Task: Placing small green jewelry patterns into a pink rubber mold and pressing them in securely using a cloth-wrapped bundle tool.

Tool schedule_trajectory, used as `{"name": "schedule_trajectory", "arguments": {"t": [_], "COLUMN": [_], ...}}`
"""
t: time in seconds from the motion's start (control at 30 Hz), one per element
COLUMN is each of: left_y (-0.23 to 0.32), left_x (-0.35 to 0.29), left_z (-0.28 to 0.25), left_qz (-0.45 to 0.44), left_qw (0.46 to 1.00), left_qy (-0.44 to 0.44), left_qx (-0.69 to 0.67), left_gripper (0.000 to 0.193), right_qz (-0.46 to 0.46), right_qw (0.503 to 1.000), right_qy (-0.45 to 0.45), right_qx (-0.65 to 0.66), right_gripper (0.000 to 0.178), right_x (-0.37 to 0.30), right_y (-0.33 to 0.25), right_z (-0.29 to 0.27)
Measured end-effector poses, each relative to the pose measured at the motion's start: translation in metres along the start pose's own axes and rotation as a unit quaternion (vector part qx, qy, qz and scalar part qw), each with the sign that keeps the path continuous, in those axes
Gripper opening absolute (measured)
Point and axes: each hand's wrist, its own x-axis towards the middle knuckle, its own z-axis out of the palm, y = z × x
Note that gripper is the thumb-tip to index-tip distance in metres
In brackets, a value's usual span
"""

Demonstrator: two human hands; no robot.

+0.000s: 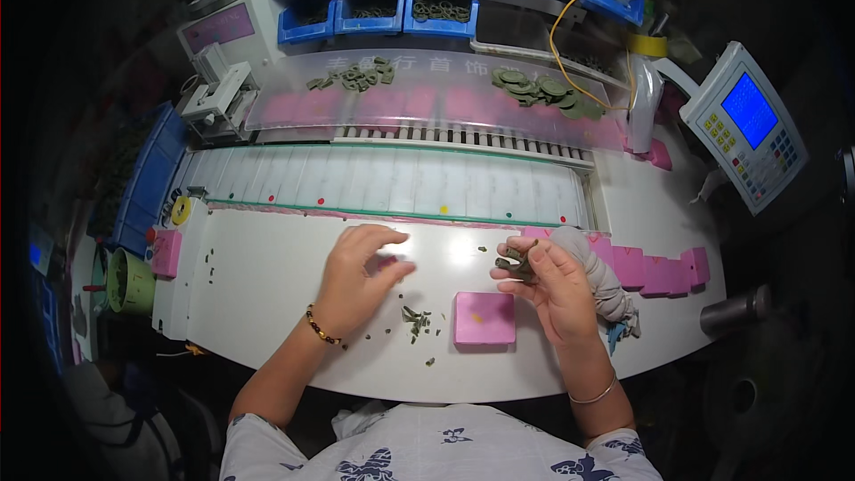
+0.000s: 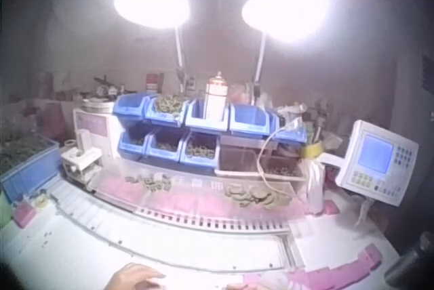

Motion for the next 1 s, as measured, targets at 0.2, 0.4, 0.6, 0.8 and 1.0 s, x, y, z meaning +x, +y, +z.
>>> {"name": "schedule_trajectory", "arguments": {"t": [0.2, 0.4, 0.6, 0.8, 1.0], "left_y": [0.049, 0.049, 0.047, 0.047, 0.043], "left_x": [0.006, 0.014, 0.016, 0.013, 0.01], "left_z": [0.038, 0.047, 0.041, 0.051, 0.054], "left_qz": [-0.03, -0.018, 0.062, 0.101, 0.144], "left_qw": [0.915, 0.884, 0.93, 0.94, 0.952], "left_qy": [-0.115, -0.079, -0.064, -0.007, 0.037], "left_qx": [-0.386, -0.461, -0.357, -0.327, -0.268], "left_gripper": [0.034, 0.015, 0.014, 0.016, 0.018], "right_qz": [-0.07, -0.241, -0.424, -0.428, -0.373], "right_qw": [0.996, 0.933, 0.693, 0.65, 0.734], "right_qy": [-0.059, -0.005, 0.003, 0.011, 0.035], "right_qx": [-0.013, -0.267, -0.583, -0.628, -0.566], "right_gripper": [0.032, 0.021, 0.015, 0.013, 0.011], "right_x": [-0.005, -0.005, -0.007, -0.008, -0.004], "right_y": [0.013, 0.007, -0.012, -0.001, 0.02], "right_z": [0.029, 0.021, 0.017, 0.02, 0.019]}}
